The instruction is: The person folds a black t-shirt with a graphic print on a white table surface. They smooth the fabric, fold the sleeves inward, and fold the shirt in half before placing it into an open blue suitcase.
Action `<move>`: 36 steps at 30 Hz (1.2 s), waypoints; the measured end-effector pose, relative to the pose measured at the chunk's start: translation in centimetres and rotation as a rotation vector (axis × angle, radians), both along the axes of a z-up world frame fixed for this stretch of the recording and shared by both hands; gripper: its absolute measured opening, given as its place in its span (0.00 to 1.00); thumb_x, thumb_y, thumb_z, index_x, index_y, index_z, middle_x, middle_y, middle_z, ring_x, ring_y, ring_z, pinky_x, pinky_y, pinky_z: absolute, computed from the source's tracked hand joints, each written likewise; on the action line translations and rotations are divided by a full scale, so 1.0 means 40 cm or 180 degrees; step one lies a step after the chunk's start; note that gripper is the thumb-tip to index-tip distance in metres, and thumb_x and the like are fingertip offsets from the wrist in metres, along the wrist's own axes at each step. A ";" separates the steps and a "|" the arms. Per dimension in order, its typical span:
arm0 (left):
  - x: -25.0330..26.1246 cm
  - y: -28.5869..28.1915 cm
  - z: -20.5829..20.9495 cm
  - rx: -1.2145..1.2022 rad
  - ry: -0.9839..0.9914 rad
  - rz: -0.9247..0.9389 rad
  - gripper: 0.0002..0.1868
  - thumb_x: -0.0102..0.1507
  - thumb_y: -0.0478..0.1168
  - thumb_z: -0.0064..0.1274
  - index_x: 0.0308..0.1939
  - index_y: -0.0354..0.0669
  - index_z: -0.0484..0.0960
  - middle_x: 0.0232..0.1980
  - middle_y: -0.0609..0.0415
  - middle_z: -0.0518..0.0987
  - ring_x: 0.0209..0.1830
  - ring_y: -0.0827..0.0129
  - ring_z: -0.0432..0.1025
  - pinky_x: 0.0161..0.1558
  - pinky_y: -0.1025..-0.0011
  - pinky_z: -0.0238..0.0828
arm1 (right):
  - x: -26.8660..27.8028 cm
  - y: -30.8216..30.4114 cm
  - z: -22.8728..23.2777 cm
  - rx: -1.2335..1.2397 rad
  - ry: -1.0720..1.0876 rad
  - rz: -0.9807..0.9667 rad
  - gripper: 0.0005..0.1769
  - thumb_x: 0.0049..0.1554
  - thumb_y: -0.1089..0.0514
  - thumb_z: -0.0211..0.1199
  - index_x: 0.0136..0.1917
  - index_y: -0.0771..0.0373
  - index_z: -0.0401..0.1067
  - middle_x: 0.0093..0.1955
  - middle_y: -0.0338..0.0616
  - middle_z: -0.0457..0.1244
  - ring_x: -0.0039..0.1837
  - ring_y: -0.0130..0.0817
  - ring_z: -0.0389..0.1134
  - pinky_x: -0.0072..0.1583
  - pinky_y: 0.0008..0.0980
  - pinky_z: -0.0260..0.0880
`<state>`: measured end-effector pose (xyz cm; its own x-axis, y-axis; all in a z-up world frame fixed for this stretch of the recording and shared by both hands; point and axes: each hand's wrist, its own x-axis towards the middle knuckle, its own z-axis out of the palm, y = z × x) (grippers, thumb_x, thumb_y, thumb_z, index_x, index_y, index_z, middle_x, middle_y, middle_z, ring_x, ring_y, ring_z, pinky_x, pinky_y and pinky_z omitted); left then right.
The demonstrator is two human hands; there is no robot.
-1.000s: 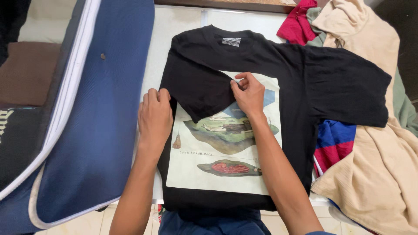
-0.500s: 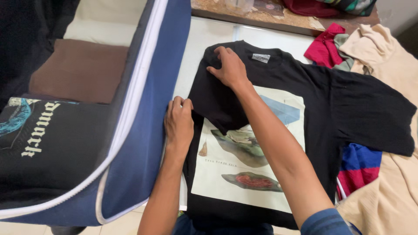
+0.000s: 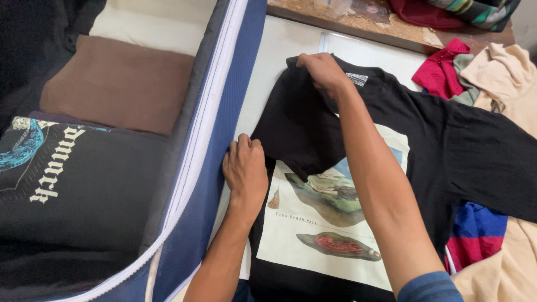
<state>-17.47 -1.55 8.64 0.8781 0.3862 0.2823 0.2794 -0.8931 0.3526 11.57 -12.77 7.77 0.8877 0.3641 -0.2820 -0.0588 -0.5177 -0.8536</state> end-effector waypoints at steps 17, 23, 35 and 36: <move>0.006 -0.003 -0.019 0.0160 0.0223 0.0065 0.05 0.58 0.28 0.58 0.30 0.40 0.80 0.39 0.51 0.76 0.38 0.62 0.75 0.40 0.65 0.71 | 0.073 0.072 -0.028 -0.0750 -0.1647 0.0318 0.20 0.57 0.46 0.69 0.49 0.65 0.82 0.42 0.50 0.71 0.45 0.38 0.72 0.49 0.33 0.70; 0.003 -0.005 -0.003 0.0219 0.0242 0.0189 0.08 0.59 0.30 0.57 0.41 0.36 0.78 0.43 0.48 0.74 0.39 0.62 0.75 0.41 0.66 0.71 | 0.069 0.052 0.016 0.0346 0.0543 -0.0769 0.19 0.54 0.47 0.65 0.42 0.66 0.75 0.28 0.36 0.56 0.27 0.28 0.50 0.31 0.34 0.46; 0.002 -0.008 -0.008 0.0421 0.0292 0.0280 0.10 0.59 0.31 0.57 0.43 0.38 0.76 0.44 0.49 0.74 0.39 0.64 0.75 0.41 0.68 0.71 | -0.003 0.057 0.070 0.0273 0.0251 0.0387 0.21 0.56 0.56 0.71 0.64 0.51 0.79 0.34 0.31 0.58 0.33 0.21 0.52 0.34 0.25 0.49; 0.004 -0.008 -0.007 0.0459 0.0288 0.0291 0.10 0.59 0.30 0.58 0.43 0.38 0.76 0.44 0.49 0.74 0.39 0.65 0.75 0.40 0.68 0.71 | 0.007 0.063 0.049 0.0408 0.0191 0.0361 0.21 0.55 0.58 0.71 0.63 0.52 0.79 0.39 0.31 0.62 0.38 0.20 0.57 0.35 0.24 0.53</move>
